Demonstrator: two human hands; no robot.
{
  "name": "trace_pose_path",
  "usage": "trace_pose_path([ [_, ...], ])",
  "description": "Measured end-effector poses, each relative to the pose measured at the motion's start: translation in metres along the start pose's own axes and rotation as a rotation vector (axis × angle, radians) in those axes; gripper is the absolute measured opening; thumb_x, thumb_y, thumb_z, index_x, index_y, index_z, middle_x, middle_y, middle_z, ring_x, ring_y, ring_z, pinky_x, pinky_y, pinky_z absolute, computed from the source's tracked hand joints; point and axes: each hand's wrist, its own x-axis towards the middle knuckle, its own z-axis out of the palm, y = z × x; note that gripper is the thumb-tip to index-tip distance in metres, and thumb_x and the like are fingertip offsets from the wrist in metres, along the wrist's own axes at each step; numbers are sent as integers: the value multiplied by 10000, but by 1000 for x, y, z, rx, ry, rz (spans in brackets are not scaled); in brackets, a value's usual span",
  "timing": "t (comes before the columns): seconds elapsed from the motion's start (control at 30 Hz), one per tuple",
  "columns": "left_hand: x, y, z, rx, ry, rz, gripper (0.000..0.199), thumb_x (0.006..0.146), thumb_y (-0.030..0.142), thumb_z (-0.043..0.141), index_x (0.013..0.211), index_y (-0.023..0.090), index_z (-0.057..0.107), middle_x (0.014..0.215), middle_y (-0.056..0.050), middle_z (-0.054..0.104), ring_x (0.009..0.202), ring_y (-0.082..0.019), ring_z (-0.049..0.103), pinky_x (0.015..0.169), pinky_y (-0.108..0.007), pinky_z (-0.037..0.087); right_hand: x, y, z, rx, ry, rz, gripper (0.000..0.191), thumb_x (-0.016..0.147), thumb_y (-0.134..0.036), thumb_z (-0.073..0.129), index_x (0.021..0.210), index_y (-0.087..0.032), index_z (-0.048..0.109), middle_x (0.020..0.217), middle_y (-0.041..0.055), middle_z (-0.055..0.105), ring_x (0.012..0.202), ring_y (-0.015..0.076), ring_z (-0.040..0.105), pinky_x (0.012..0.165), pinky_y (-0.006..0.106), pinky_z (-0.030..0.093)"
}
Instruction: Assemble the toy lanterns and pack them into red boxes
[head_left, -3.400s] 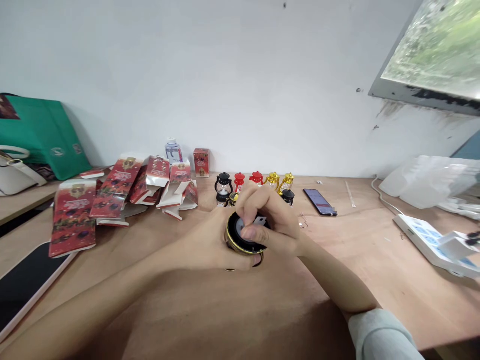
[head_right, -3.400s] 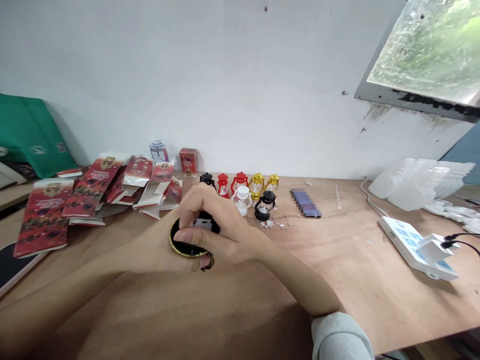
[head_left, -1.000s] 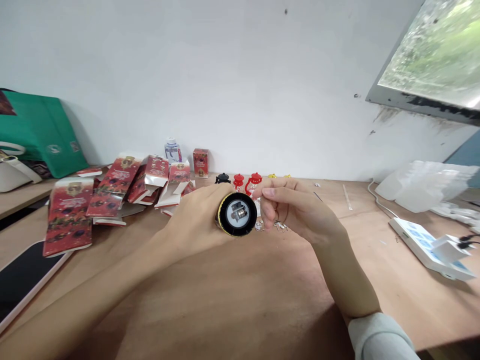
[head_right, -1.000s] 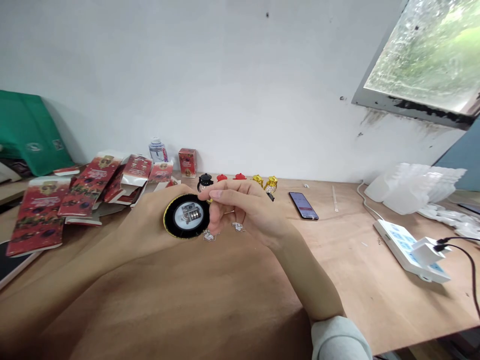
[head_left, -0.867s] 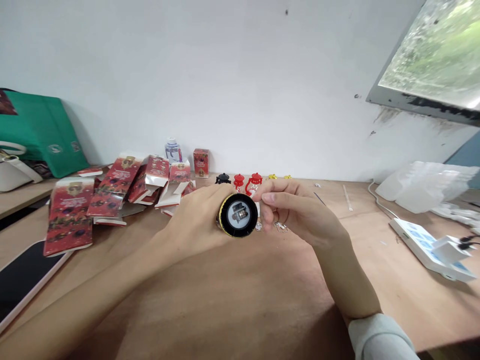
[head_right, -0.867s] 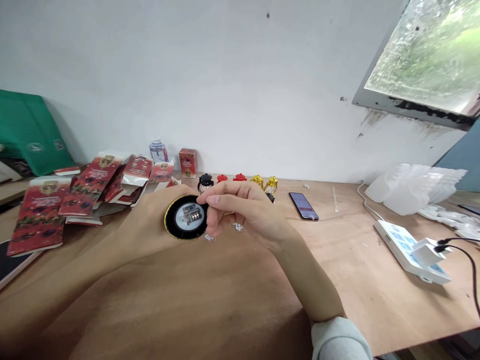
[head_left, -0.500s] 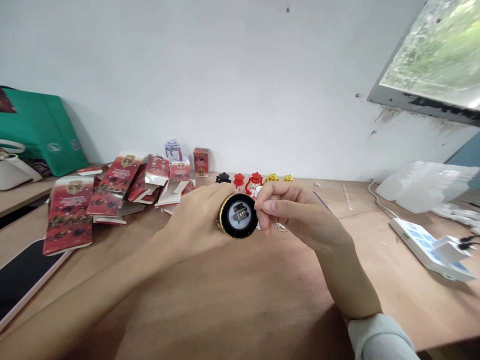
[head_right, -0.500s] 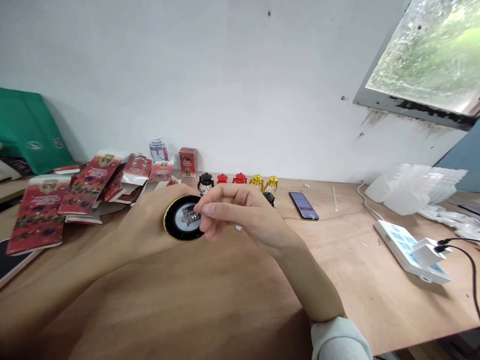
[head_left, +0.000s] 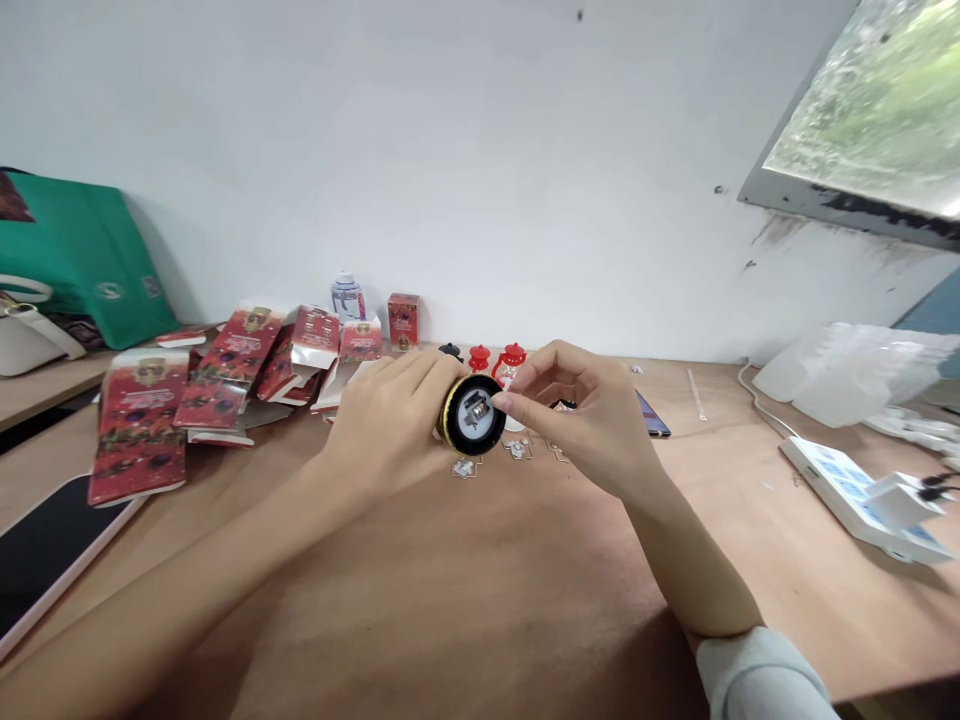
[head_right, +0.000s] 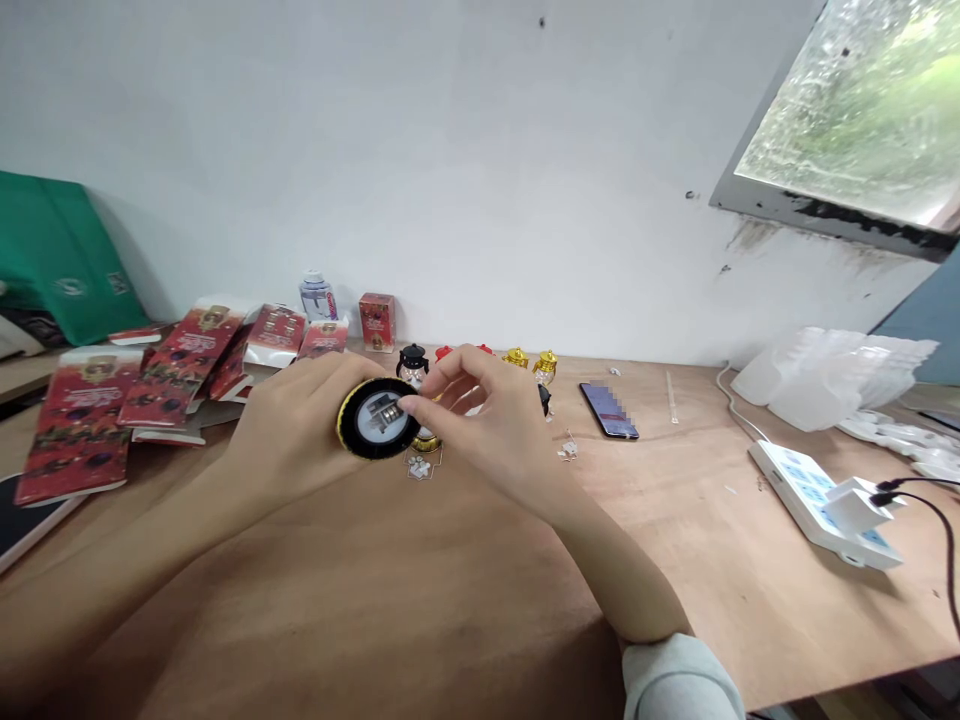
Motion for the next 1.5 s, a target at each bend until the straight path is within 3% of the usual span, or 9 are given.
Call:
trace_pose_path([
  [0.17,0,-2,2,158,58,42,159,896,320,505,870,176,567,836,-57,713,734,-220,657,604,-324,438,-5,2,8,-289,26,-243,97,793,-96,642,773,-190,635,791,-8,670,686,105,609,612,238,498],
  [0.33,1,2,1,397,156,88,139,881,261,523,781,172,563,717,-52,671,653,-212,611,561,-322,383,-8,3,19,-525,52,-372,123,825,-97,584,746,-177,633,719,14,658,656,125,592,565,245,431],
  [0.8,0,8,2,625,201,149,151,888,132,538,742,158,563,697,-54,651,642,-206,566,584,-321,353,-15,11,32,-508,128,-288,131,857,-130,566,749,-177,622,721,17,657,657,131,606,633,257,465],
  [1.1,0,5,2,617,195,153,173,905,187,539,735,164,554,694,-47,640,649,-204,559,580,-327,354,-10,11,28,-411,-35,-202,84,887,-149,522,814,-188,539,803,19,630,734,131,599,663,251,468],
  [1.3,1,3,1,582,184,138,179,909,164,490,740,179,546,693,-41,640,651,-214,565,586,-333,365,-8,13,29,-508,-43,-314,86,905,-133,465,845,-174,512,812,49,602,730,149,581,645,270,470],
  [1.5,1,-1,-4,543,122,74,151,901,154,469,787,191,561,726,-59,646,693,-236,574,625,-345,386,-7,17,32,-572,47,-499,110,920,-109,475,848,-140,552,803,73,627,721,139,599,626,249,496],
])
